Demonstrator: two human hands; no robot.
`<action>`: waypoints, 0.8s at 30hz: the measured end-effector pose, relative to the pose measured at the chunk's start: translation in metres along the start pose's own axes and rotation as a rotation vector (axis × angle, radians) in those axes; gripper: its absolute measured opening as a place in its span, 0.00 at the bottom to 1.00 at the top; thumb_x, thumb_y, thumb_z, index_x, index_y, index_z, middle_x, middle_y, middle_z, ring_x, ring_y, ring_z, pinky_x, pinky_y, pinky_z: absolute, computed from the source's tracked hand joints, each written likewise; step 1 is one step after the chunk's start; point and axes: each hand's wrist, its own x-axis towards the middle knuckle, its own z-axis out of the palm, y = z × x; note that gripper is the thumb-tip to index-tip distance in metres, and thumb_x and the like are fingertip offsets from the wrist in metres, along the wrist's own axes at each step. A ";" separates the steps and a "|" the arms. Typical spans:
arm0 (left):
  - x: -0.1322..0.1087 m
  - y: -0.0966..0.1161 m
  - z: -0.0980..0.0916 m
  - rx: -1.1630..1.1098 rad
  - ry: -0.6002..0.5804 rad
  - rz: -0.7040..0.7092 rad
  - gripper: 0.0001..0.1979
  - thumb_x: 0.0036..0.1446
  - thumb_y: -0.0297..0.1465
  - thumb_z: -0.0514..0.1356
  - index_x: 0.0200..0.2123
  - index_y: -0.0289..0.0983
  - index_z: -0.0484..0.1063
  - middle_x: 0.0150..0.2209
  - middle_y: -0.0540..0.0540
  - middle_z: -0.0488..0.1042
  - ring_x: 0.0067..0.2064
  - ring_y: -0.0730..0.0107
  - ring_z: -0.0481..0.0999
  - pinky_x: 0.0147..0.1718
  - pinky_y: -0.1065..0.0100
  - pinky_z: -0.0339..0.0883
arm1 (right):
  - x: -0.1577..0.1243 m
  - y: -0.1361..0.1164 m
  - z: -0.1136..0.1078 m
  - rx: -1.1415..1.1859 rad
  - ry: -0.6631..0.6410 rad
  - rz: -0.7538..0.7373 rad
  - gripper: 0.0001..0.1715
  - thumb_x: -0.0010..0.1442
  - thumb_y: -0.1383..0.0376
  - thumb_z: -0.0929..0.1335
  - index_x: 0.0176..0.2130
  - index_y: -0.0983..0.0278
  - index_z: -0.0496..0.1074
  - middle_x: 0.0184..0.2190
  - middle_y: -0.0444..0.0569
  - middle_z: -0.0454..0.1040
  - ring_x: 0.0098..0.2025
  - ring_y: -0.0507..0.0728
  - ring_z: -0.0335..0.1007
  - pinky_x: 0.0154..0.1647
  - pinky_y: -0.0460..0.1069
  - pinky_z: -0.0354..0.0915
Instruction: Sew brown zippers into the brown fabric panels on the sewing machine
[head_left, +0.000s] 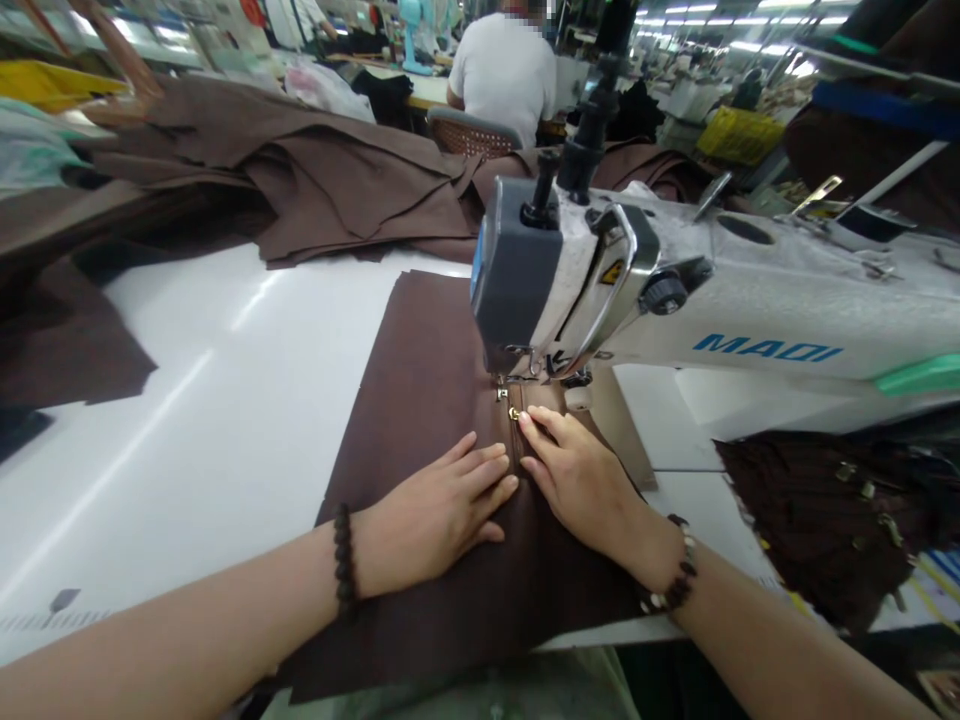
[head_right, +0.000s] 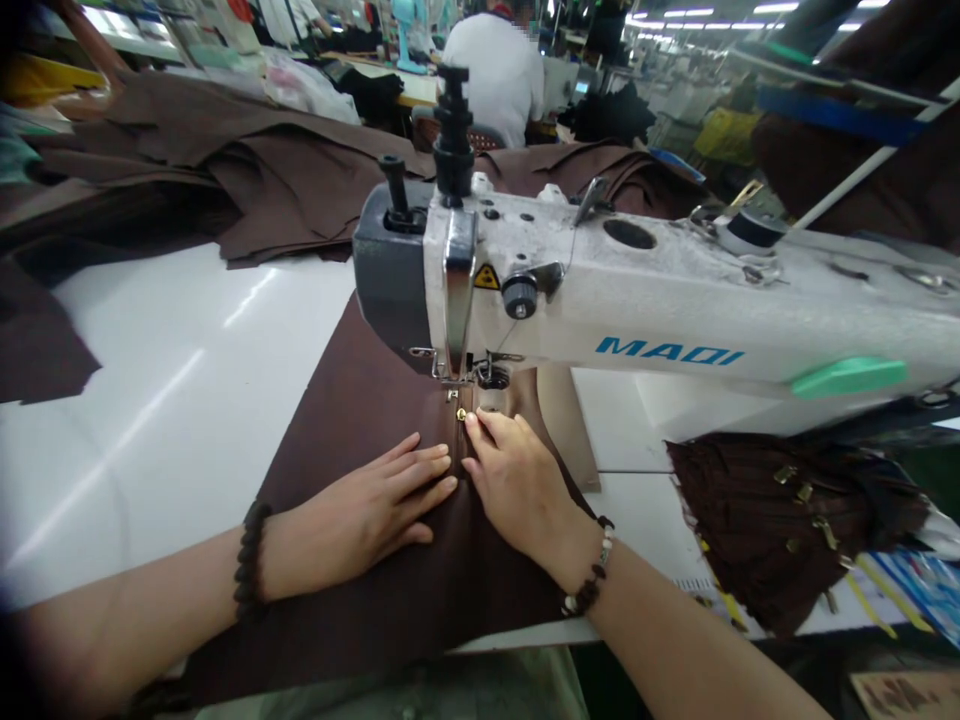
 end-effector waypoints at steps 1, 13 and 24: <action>0.001 -0.002 0.000 0.000 0.000 0.000 0.19 0.60 0.34 0.55 0.52 0.31 0.64 0.50 0.37 0.66 0.56 0.55 0.62 0.58 0.51 0.50 | 0.002 0.001 0.001 0.002 -0.001 0.006 0.23 0.62 0.66 0.58 0.56 0.70 0.62 0.53 0.54 0.64 0.55 0.58 0.58 0.58 0.55 0.58; 0.010 -0.024 -0.005 -0.032 0.019 0.023 0.16 0.61 0.32 0.53 0.51 0.32 0.63 0.50 0.38 0.65 0.53 0.58 0.65 0.58 0.51 0.51 | 0.019 0.014 0.002 -0.014 -0.021 0.014 0.24 0.62 0.64 0.58 0.57 0.67 0.60 0.54 0.54 0.64 0.49 0.58 0.64 0.48 0.52 0.64; 0.019 -0.043 -0.010 -0.018 0.033 0.073 0.17 0.62 0.34 0.51 0.52 0.32 0.62 0.49 0.38 0.65 0.54 0.56 0.64 0.58 0.50 0.50 | 0.031 0.025 0.007 0.067 0.015 -0.004 0.20 0.63 0.64 0.58 0.52 0.65 0.65 0.45 0.53 0.71 0.47 0.58 0.66 0.49 0.52 0.62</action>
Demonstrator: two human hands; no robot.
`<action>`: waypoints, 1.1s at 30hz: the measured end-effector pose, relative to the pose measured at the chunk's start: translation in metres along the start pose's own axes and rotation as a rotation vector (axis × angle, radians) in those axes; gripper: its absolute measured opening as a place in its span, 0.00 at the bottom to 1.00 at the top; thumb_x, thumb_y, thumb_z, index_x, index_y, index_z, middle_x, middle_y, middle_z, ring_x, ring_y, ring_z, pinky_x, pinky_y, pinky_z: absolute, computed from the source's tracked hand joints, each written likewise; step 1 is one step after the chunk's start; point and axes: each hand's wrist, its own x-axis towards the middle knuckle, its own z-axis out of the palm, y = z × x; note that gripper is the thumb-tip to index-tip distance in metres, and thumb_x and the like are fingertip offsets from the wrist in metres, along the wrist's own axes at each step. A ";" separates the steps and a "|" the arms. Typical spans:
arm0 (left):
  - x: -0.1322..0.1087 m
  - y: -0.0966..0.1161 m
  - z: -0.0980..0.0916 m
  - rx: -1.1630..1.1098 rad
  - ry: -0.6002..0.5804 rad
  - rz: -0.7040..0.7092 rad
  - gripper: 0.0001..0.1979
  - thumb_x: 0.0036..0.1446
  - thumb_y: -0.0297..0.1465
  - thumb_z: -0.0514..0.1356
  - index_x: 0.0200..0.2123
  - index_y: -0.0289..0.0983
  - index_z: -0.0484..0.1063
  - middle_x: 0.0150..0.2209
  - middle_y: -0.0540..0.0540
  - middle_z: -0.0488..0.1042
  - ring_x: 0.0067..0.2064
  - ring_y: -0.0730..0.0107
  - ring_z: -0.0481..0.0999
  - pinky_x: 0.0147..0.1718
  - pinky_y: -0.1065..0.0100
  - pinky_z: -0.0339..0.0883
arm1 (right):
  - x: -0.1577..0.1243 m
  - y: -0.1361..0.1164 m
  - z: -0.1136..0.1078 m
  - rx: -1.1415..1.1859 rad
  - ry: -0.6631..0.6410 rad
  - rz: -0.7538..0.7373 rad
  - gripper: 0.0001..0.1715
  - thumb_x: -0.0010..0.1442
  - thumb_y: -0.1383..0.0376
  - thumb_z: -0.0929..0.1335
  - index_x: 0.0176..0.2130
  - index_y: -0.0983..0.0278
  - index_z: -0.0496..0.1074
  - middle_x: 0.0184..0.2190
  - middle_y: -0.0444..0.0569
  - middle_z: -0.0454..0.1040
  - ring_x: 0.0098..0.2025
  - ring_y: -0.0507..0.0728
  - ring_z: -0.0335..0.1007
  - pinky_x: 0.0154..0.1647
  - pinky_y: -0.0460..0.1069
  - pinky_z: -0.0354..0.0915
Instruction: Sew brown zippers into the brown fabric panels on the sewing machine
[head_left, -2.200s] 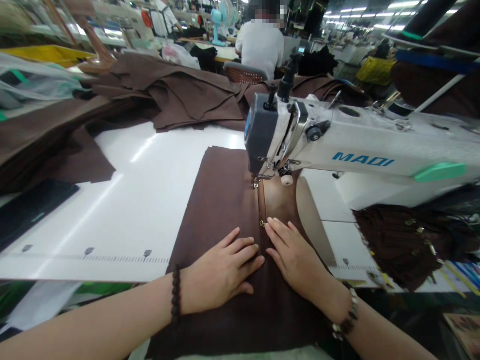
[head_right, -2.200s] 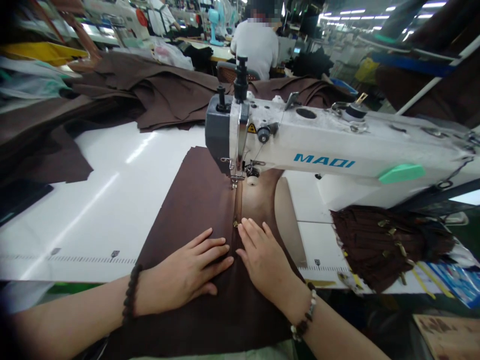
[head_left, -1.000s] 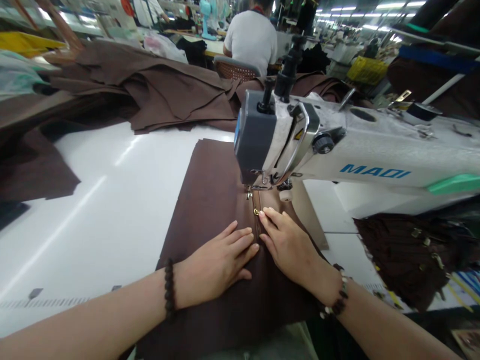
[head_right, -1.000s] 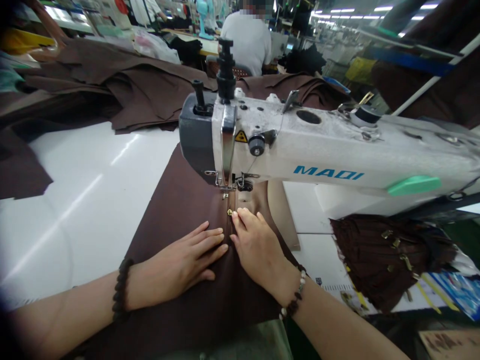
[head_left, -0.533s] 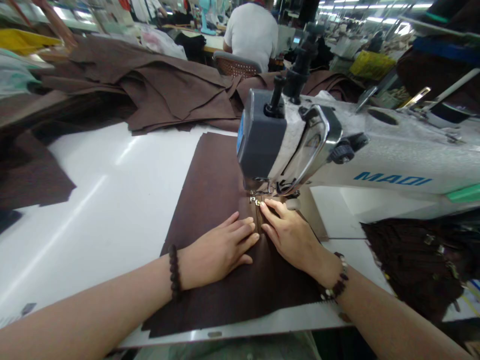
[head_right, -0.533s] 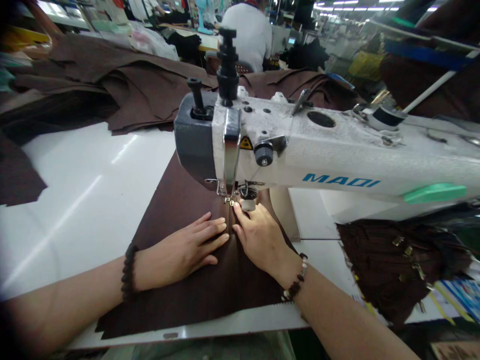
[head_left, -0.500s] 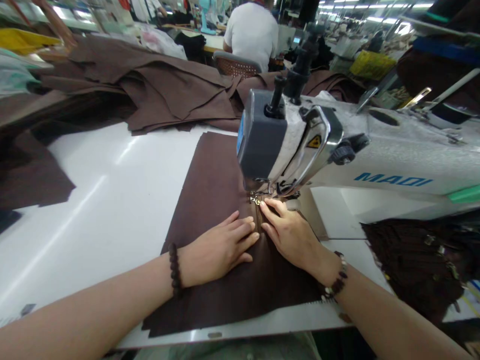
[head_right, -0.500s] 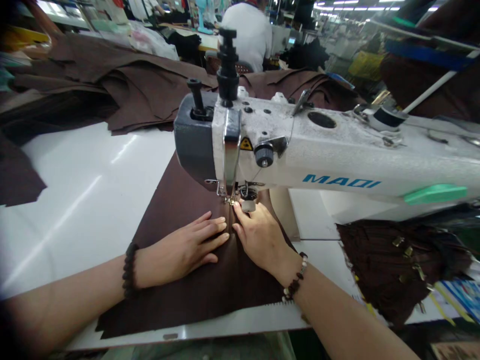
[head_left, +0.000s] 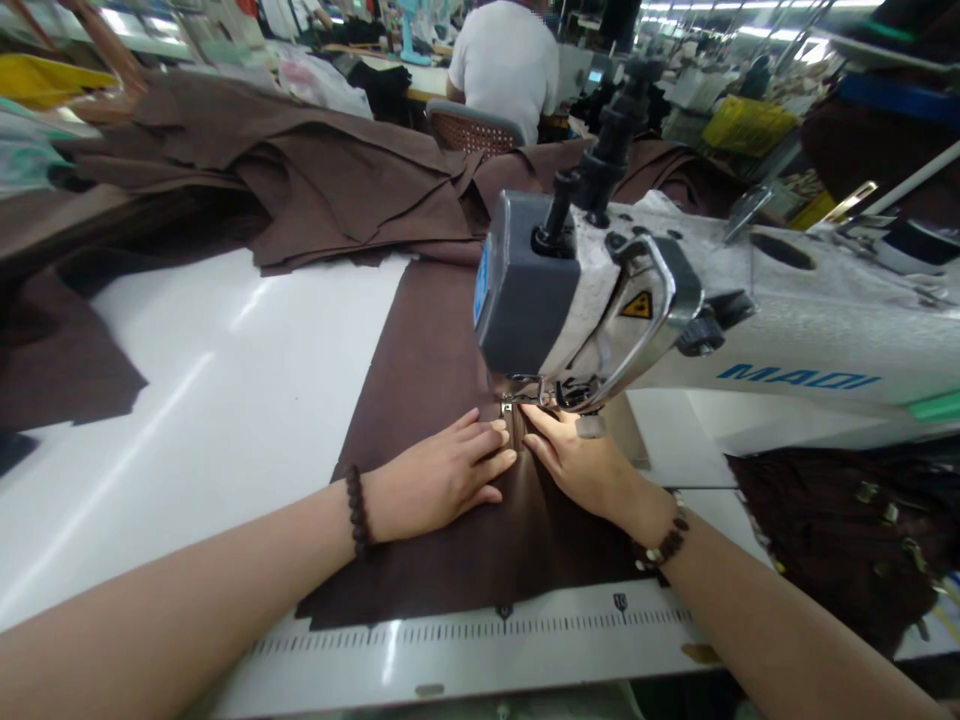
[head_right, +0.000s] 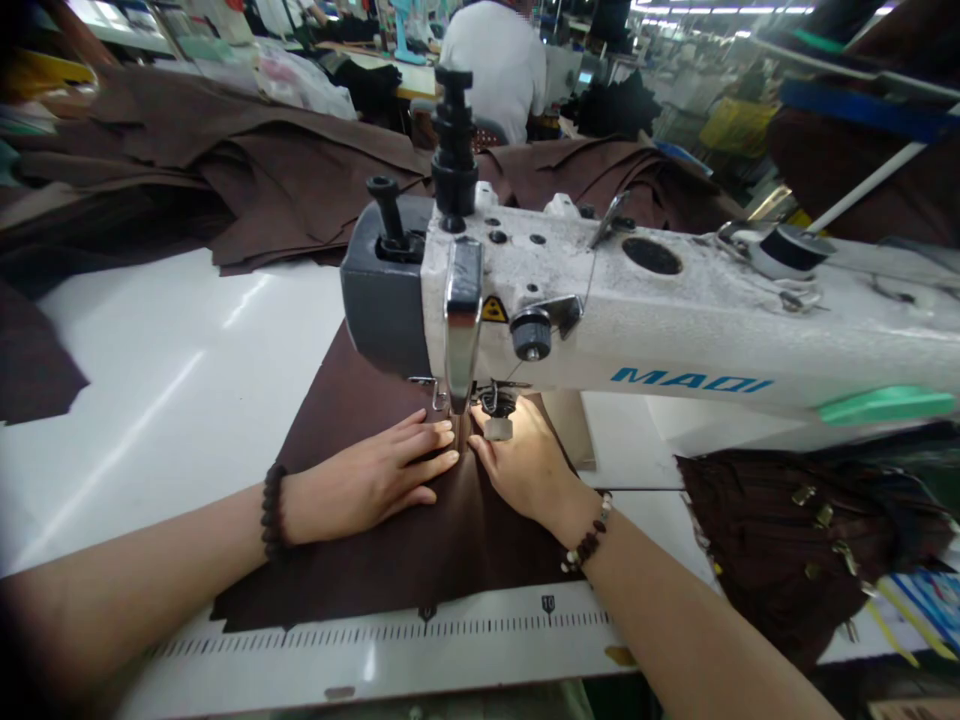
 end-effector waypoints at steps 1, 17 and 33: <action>0.000 -0.001 0.000 0.003 0.002 0.007 0.17 0.62 0.34 0.51 0.52 0.31 0.62 0.49 0.37 0.65 0.54 0.56 0.64 0.58 0.50 0.51 | 0.001 0.002 0.000 0.037 0.005 -0.004 0.19 0.62 0.65 0.59 0.51 0.65 0.66 0.45 0.52 0.71 0.47 0.58 0.66 0.49 0.52 0.62; -0.001 0.012 0.007 0.033 0.064 -0.063 0.18 0.59 0.35 0.56 0.49 0.28 0.65 0.46 0.37 0.68 0.51 0.56 0.67 0.57 0.53 0.56 | -0.006 -0.012 -0.007 0.096 0.063 0.056 0.17 0.60 0.68 0.62 0.49 0.61 0.69 0.47 0.48 0.71 0.49 0.57 0.66 0.51 0.53 0.61; -0.004 0.006 0.006 0.039 0.051 -0.018 0.25 0.58 0.42 0.55 0.52 0.32 0.64 0.47 0.37 0.65 0.49 0.53 0.66 0.54 0.51 0.59 | -0.007 -0.002 -0.003 0.100 0.049 -0.054 0.22 0.61 0.71 0.59 0.52 0.57 0.67 0.49 0.48 0.69 0.48 0.55 0.67 0.51 0.52 0.62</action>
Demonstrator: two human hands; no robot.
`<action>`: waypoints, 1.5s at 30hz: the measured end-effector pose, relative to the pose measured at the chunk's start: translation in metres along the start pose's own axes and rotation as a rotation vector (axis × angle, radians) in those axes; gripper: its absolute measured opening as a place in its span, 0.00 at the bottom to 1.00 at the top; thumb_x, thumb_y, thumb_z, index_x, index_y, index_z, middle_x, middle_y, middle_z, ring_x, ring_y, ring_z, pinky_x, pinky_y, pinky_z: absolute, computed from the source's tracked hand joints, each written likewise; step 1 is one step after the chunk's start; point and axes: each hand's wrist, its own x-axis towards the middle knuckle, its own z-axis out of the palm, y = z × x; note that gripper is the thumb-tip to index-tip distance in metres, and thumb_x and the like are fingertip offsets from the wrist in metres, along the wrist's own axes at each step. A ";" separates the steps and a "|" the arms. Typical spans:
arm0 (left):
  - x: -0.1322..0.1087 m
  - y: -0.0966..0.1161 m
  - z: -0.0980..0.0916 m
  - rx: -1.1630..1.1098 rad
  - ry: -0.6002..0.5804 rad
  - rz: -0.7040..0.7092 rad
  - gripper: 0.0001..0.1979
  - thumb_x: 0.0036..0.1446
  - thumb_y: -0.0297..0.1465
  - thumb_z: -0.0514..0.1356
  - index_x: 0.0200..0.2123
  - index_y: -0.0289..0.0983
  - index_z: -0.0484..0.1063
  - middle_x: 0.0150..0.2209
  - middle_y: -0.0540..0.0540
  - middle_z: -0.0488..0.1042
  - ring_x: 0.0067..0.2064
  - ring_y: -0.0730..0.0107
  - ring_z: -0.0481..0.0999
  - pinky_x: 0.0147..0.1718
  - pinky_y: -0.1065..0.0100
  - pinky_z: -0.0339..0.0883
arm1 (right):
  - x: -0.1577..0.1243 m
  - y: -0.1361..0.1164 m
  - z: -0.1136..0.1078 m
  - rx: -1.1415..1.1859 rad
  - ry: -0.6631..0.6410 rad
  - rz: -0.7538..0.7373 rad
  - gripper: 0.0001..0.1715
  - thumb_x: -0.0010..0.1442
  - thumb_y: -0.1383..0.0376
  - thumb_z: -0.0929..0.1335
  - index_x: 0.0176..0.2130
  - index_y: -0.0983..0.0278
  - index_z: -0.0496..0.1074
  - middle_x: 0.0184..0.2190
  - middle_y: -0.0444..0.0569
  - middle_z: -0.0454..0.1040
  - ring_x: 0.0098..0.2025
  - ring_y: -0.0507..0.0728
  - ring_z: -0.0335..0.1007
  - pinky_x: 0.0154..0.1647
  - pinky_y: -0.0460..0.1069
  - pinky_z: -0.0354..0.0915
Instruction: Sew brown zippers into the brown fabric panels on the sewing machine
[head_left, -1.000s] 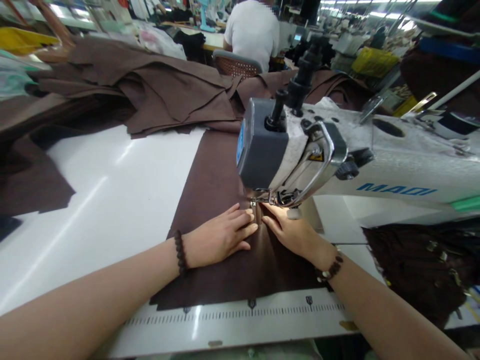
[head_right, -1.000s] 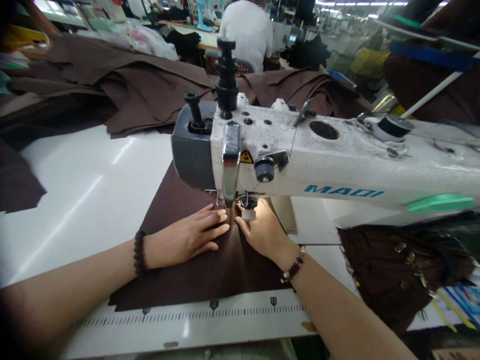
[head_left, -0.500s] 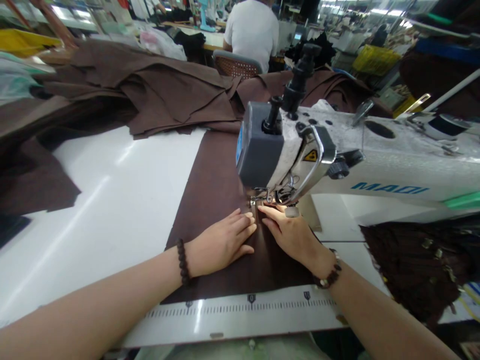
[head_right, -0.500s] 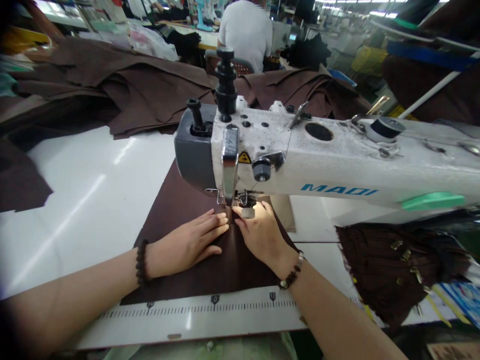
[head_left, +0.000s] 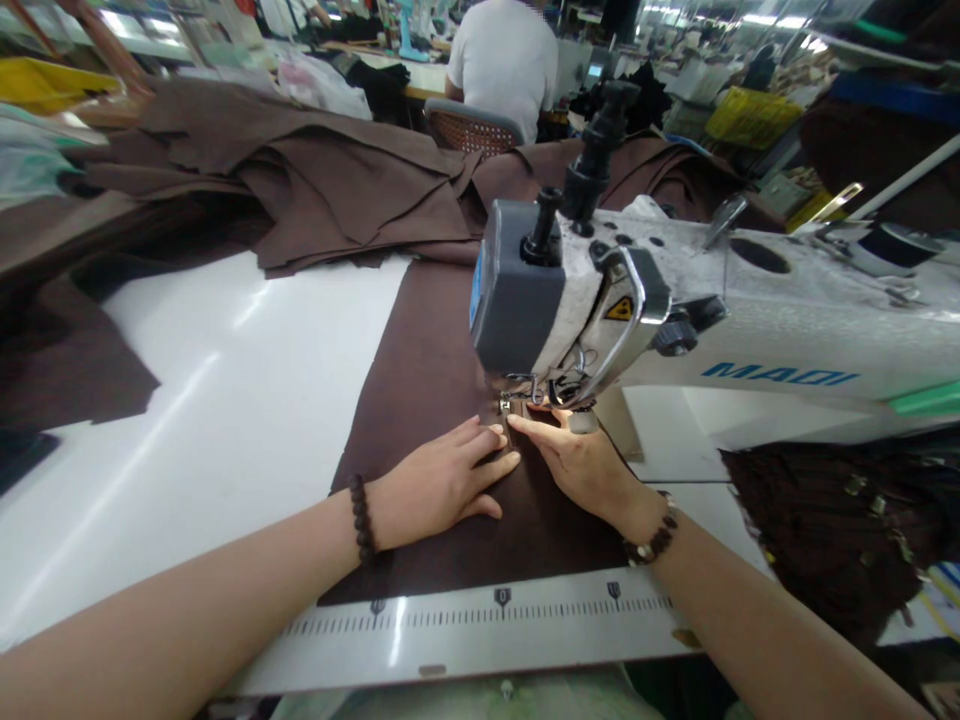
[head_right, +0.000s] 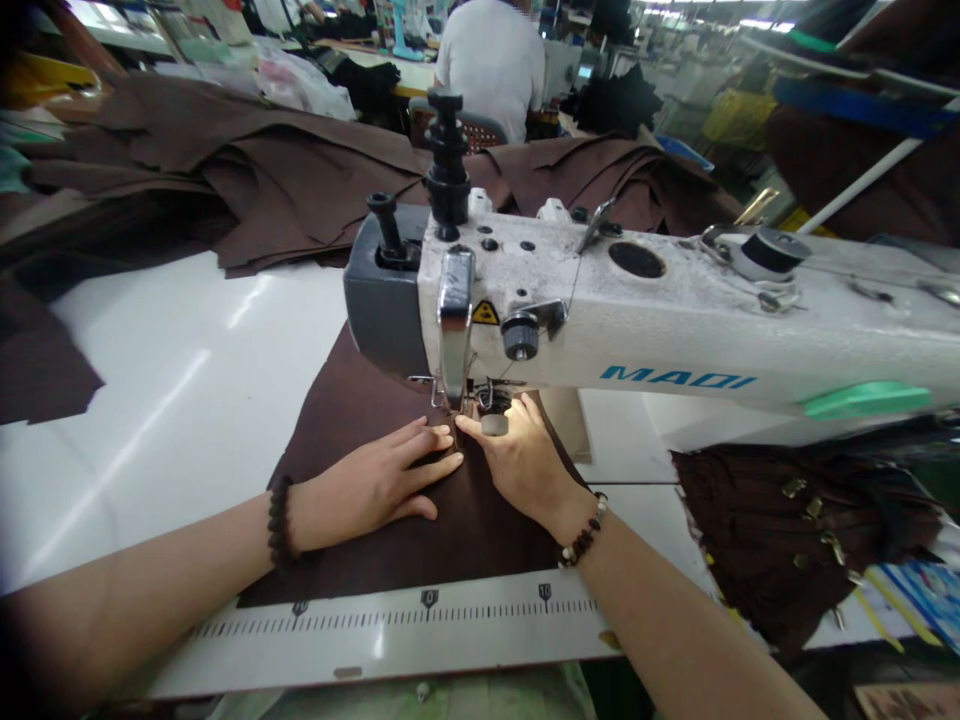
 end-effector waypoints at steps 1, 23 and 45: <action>0.000 0.000 -0.001 0.002 -0.005 0.000 0.24 0.57 0.42 0.56 0.52 0.31 0.65 0.47 0.37 0.65 0.49 0.53 0.66 0.54 0.51 0.59 | 0.000 -0.001 -0.001 0.000 -0.003 0.002 0.22 0.61 0.71 0.59 0.52 0.57 0.67 0.49 0.48 0.69 0.48 0.55 0.67 0.51 0.53 0.62; 0.002 0.010 0.000 0.038 0.014 -0.073 0.25 0.56 0.42 0.57 0.52 0.33 0.63 0.45 0.39 0.66 0.49 0.53 0.67 0.54 0.49 0.58 | 0.000 -0.016 0.000 -0.114 -0.068 0.149 0.22 0.63 0.67 0.57 0.56 0.64 0.62 0.52 0.56 0.66 0.50 0.59 0.65 0.52 0.59 0.62; 0.014 -0.016 -0.001 0.064 0.021 -0.063 0.23 0.59 0.42 0.53 0.52 0.32 0.64 0.45 0.38 0.65 0.49 0.55 0.64 0.53 0.53 0.58 | 0.021 0.003 0.008 -0.145 -0.112 0.166 0.18 0.64 0.65 0.56 0.39 0.63 0.73 0.38 0.51 0.75 0.41 0.57 0.70 0.47 0.55 0.63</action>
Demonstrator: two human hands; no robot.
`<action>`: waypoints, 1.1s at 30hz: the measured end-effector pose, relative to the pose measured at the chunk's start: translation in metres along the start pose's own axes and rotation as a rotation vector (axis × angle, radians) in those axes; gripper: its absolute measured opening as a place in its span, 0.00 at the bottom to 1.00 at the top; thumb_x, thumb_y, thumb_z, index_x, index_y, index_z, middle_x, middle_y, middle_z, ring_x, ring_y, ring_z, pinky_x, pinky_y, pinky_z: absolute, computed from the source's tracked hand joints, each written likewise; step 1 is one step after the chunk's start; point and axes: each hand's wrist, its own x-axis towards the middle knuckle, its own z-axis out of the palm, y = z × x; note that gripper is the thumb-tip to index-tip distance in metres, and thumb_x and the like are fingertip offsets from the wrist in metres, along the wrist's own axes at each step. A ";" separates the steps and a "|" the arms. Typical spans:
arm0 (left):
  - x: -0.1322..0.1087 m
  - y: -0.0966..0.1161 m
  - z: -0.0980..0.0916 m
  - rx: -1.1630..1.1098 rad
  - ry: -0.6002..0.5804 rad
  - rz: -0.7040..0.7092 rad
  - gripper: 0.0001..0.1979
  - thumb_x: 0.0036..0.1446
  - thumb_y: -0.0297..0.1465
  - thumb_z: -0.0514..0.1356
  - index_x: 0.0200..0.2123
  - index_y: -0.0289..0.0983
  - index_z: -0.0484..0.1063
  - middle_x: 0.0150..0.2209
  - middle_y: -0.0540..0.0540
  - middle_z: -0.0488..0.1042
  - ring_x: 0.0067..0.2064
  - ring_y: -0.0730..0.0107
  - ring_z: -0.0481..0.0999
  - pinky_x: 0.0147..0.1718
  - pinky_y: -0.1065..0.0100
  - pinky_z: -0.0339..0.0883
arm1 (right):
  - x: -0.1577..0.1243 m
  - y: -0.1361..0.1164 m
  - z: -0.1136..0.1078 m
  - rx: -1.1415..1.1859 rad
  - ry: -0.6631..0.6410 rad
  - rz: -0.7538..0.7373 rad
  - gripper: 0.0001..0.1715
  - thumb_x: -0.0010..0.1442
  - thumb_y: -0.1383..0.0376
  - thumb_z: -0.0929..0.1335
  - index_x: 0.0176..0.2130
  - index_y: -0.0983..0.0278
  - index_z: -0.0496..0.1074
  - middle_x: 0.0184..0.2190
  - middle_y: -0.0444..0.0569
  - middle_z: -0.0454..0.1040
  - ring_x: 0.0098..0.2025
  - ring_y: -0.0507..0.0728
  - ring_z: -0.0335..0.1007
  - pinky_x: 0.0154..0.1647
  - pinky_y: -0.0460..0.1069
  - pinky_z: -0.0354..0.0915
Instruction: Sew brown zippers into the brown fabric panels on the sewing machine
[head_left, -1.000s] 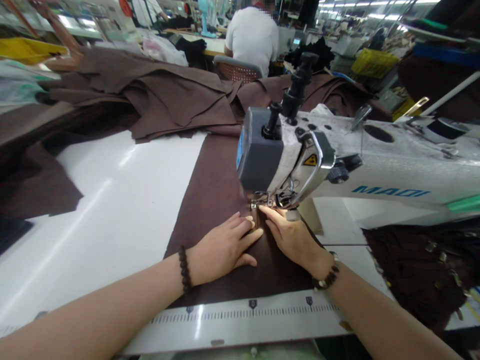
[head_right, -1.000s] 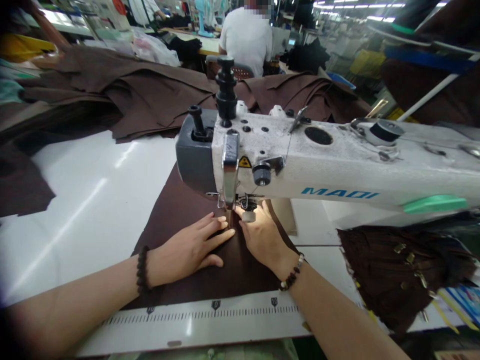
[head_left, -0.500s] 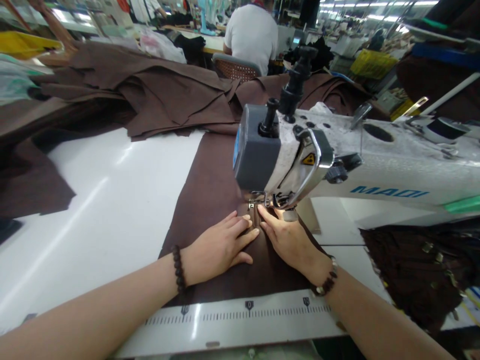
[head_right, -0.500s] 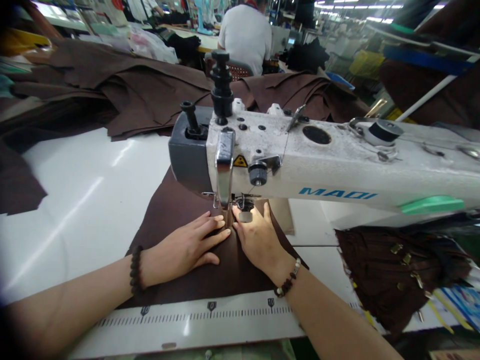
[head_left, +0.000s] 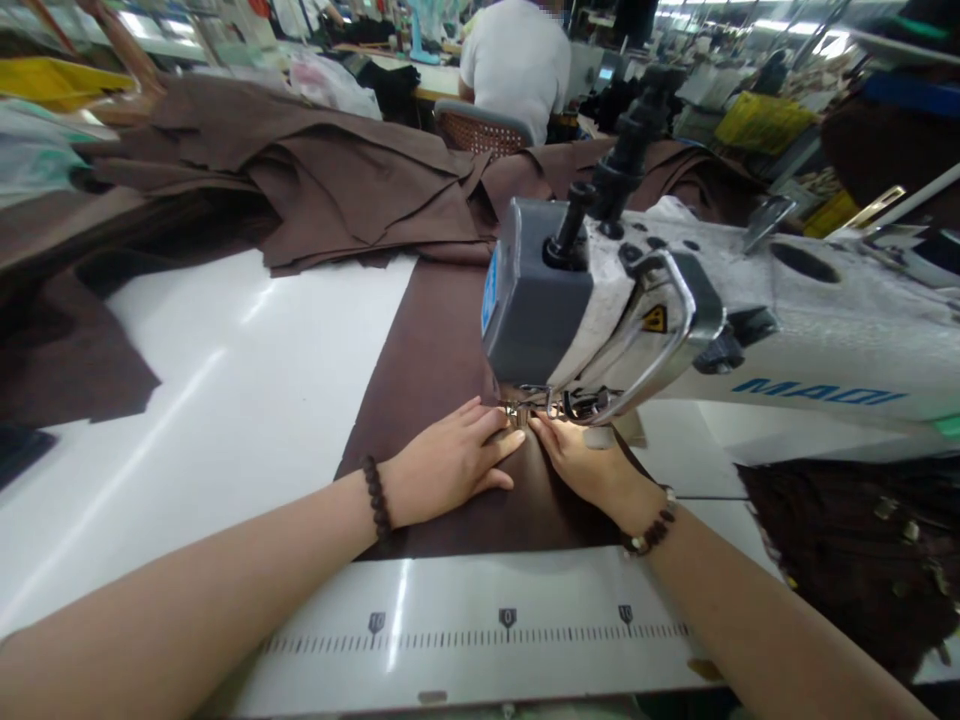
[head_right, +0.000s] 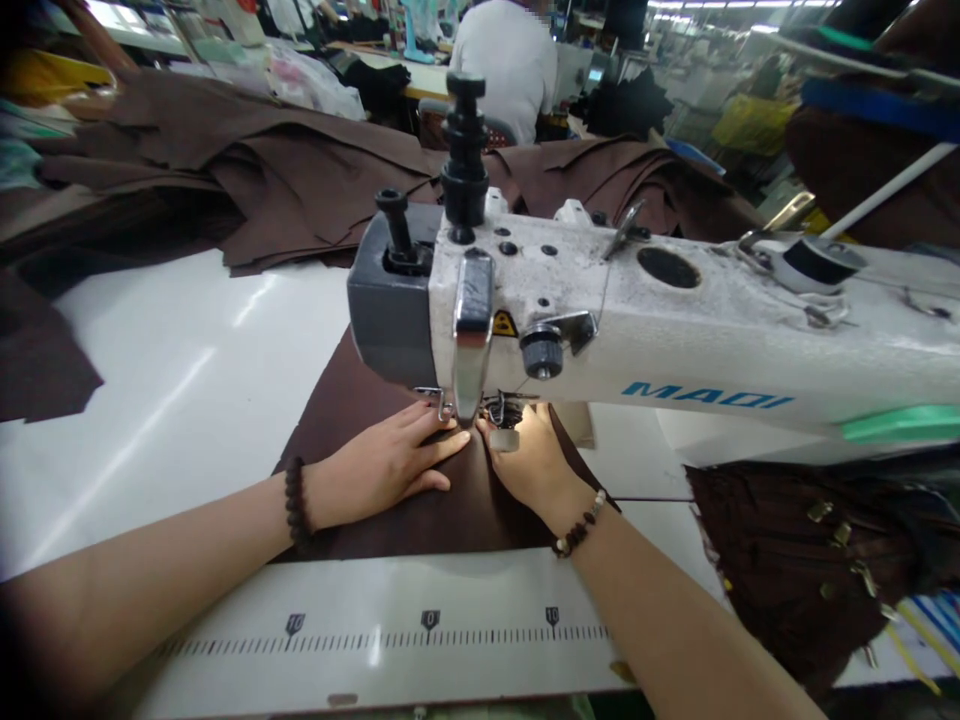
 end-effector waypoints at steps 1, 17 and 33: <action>0.001 -0.002 0.000 0.004 0.006 0.000 0.23 0.60 0.42 0.52 0.52 0.32 0.65 0.44 0.39 0.65 0.47 0.56 0.64 0.52 0.53 0.59 | 0.002 0.001 0.000 -0.015 0.001 0.002 0.18 0.64 0.65 0.56 0.38 0.63 0.74 0.37 0.52 0.76 0.40 0.57 0.70 0.46 0.54 0.63; 0.006 -0.015 0.002 -0.011 0.007 0.010 0.20 0.61 0.42 0.51 0.41 0.31 0.71 0.43 0.38 0.65 0.46 0.55 0.65 0.50 0.54 0.59 | 0.013 0.006 0.002 -0.001 -0.055 -0.008 0.18 0.63 0.68 0.56 0.35 0.67 0.73 0.38 0.54 0.75 0.40 0.57 0.72 0.41 0.50 0.65; 0.007 -0.021 -0.001 -0.033 0.019 0.112 0.23 0.62 0.41 0.49 0.52 0.30 0.65 0.48 0.34 0.64 0.51 0.52 0.63 0.51 0.54 0.60 | 0.006 -0.004 -0.003 -0.017 -0.050 0.065 0.19 0.63 0.68 0.55 0.39 0.65 0.73 0.38 0.53 0.74 0.45 0.58 0.66 0.50 0.55 0.57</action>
